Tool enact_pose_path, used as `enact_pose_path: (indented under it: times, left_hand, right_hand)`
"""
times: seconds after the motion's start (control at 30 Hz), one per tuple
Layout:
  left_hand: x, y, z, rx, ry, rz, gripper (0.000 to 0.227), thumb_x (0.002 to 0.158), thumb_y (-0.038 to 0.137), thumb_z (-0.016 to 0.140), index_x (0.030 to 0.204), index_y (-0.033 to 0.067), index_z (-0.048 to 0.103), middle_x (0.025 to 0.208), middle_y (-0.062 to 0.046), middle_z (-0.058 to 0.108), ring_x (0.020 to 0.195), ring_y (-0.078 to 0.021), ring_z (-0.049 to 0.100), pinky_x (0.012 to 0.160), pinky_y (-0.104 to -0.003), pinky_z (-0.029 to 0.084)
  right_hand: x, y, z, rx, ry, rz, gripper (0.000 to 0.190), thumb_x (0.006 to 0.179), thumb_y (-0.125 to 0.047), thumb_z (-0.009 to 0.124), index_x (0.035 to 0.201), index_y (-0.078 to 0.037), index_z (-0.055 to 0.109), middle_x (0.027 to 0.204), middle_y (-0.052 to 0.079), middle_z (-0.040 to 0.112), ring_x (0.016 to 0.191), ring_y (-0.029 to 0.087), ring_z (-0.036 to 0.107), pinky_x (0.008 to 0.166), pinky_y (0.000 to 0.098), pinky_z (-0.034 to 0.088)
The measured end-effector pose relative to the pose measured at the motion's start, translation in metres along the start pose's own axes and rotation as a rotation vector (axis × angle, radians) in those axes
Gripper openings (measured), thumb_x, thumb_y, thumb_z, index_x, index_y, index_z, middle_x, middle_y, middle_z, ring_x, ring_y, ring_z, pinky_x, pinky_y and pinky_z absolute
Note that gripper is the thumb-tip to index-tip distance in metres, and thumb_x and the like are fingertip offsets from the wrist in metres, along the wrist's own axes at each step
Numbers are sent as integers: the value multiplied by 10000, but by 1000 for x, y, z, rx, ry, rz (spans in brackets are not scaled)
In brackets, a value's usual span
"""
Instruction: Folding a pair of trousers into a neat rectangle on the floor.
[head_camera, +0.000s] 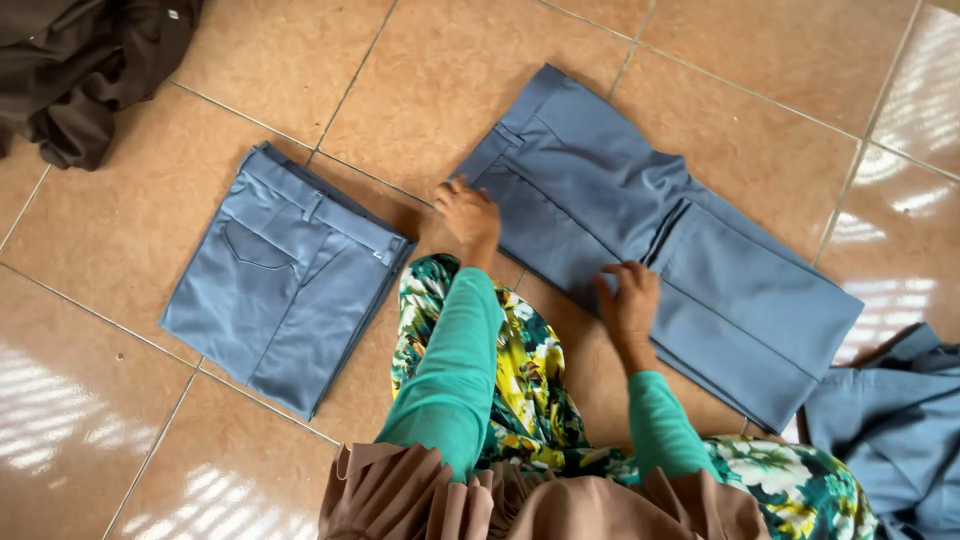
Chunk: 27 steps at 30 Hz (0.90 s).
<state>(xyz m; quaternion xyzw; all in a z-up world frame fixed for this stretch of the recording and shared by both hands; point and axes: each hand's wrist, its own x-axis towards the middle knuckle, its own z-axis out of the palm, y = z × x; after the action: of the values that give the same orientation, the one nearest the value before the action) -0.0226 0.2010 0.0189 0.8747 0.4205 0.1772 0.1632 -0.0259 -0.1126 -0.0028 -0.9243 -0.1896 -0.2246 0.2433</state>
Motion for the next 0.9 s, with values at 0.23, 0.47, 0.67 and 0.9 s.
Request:
enact_pose_path:
  times: [0.23, 0.47, 0.67, 0.9]
  left_hand:
    - [39, -40, -3, -208, -286, -354, 557, 961, 435, 639, 1284, -6, 532, 1370, -277, 506, 1315, -448, 438, 1098, -517, 349]
    - [37, -39, -26, -836, -70, -439, 24, 879, 244, 614, 886, 235, 593, 844, -24, 679, 847, -198, 680, 794, -349, 529]
    - [46, -105, 37, 144, -580, -396, 566, 857, 203, 579, 1390, 129, 403, 1386, -170, 523, 1266, -409, 531, 880, -610, 507]
    - [85, -18, 33, -10, -517, -76, 543, 899, 94, 516, 1439, 83, 465, 1393, -212, 491, 1294, -412, 487, 988, -576, 442]
  right_hand:
    - [15, -81, -3, -94, -374, -263, 498, 792, -495, 755, 1225, -289, 620, 1194, 10, 531, 1104, 251, 526, 859, 406, 437]
    - [2, -69, -2, -132, -319, -369, 304, 824, -314, 632, 1120, -264, 583, 1233, 7, 522, 1180, 225, 512, 909, 385, 409]
    - [-9, -55, -3, -22, -268, -401, 168, 895, -377, 552, 1018, -297, 635, 1128, -34, 596, 1128, 191, 580, 930, 385, 408]
    - [29, -20, -7, -102, -76, -146, 307, 973, -288, 564, 1273, -306, 625, 1172, -11, 600, 1124, 213, 573, 906, 374, 421]
